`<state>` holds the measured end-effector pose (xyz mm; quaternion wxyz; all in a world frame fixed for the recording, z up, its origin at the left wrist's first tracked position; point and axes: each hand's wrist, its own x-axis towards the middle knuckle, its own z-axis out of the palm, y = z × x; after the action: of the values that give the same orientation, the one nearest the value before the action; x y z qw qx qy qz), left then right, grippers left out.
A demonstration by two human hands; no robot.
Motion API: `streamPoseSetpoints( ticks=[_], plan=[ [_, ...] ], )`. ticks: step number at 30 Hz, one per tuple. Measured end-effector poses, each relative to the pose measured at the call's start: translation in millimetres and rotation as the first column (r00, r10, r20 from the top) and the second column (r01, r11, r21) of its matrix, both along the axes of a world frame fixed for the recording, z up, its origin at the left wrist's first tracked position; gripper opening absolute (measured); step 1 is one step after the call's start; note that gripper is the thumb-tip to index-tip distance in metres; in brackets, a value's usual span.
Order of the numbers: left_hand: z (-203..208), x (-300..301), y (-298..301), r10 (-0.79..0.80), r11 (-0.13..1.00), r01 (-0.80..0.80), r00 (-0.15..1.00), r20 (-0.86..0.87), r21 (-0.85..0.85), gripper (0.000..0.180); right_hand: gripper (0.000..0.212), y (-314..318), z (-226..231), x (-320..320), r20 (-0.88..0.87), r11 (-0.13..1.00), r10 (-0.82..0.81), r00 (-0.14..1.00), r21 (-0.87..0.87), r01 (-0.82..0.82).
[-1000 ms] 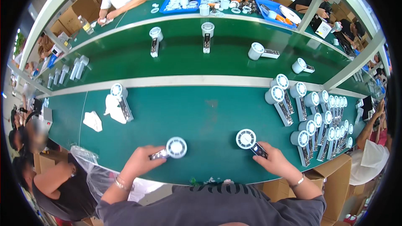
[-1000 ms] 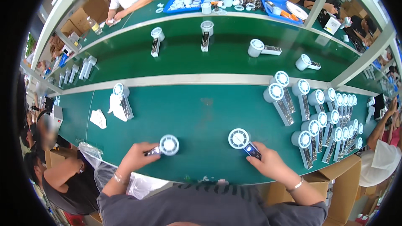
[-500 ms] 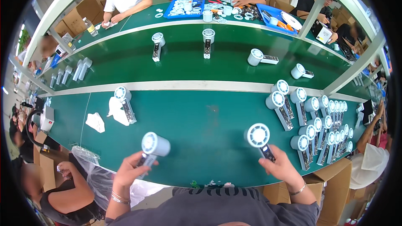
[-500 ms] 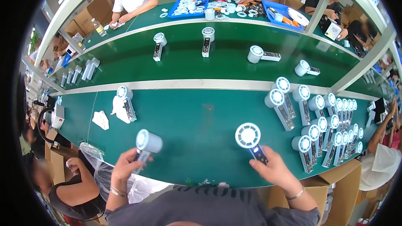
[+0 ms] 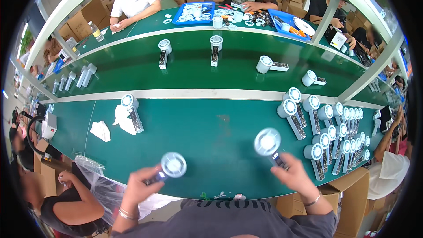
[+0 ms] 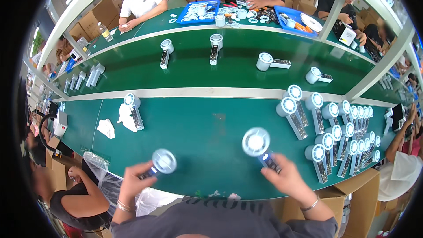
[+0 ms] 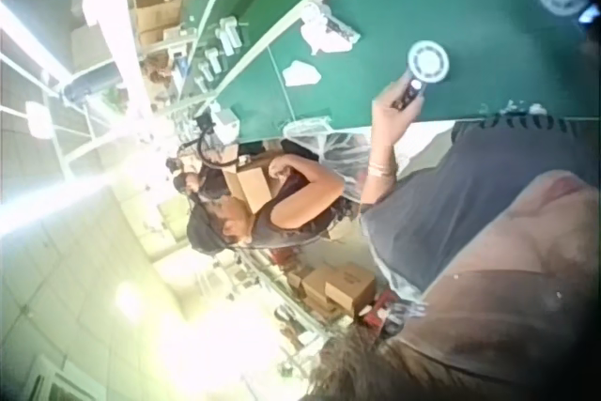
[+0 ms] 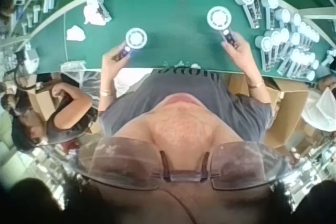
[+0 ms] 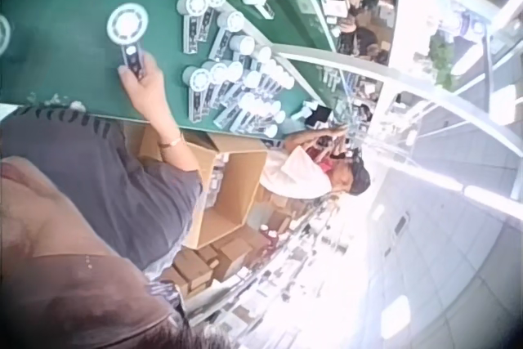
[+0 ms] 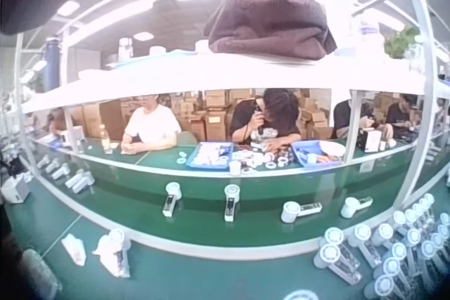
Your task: The person assembles small electronic devices on a green workbench. They pick up a white cylindrical housing and a circuit board, fit them together, and place the completed unit on the table. The person repeats this process for multiple units, occasionally wiping the components with a white cloth.
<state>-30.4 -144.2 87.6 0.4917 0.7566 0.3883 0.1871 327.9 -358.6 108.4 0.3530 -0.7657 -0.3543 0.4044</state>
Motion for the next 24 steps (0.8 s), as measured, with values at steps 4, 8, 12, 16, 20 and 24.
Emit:
streamPoseSetpoints(
  ticks=[4,8,12,16,20,24],
  plan=[
    [54.7,51.7,-5.5,0.027,0.871,-0.441,0.481,0.876,0.215,0.023,0.028,7.2,65.0,-16.9,0.039,0.200,-0.336,0.941,0.979,0.031],
    [63.0,93.4,-2.1,-0.229,0.605,-0.742,0.184,0.956,0.288,0.015,0.044,23.6,51.1,-20.0,0.080,-0.164,-0.373,0.924,0.975,-0.150],
    [43.0,76.4,13.8,-0.134,0.716,-0.055,0.968,0.213,0.696,0.039,0.054,10.8,37.0,-12.5,0.126,0.639,-0.165,0.978,0.769,0.009],
    [13.9,54.2,22.4,-0.244,0.951,0.273,0.951,-0.191,0.144,0.049,0.034,-1.1,13.7,-4.5,0.407,0.833,-0.012,0.913,0.509,-0.215],
    [-38.3,34.9,16.2,-0.083,0.996,0.089,0.985,-0.152,0.032,0.049,0.026,4.8,-57.7,2.3,-0.090,0.979,0.091,0.992,-0.176,-0.105],
    [-6.9,74.0,9.0,0.293,0.954,-0.297,0.888,0.354,-0.047,0.044,0.020,35.5,17.5,-7.2,-0.127,0.954,-0.096,0.987,0.271,0.128]
  ],
)
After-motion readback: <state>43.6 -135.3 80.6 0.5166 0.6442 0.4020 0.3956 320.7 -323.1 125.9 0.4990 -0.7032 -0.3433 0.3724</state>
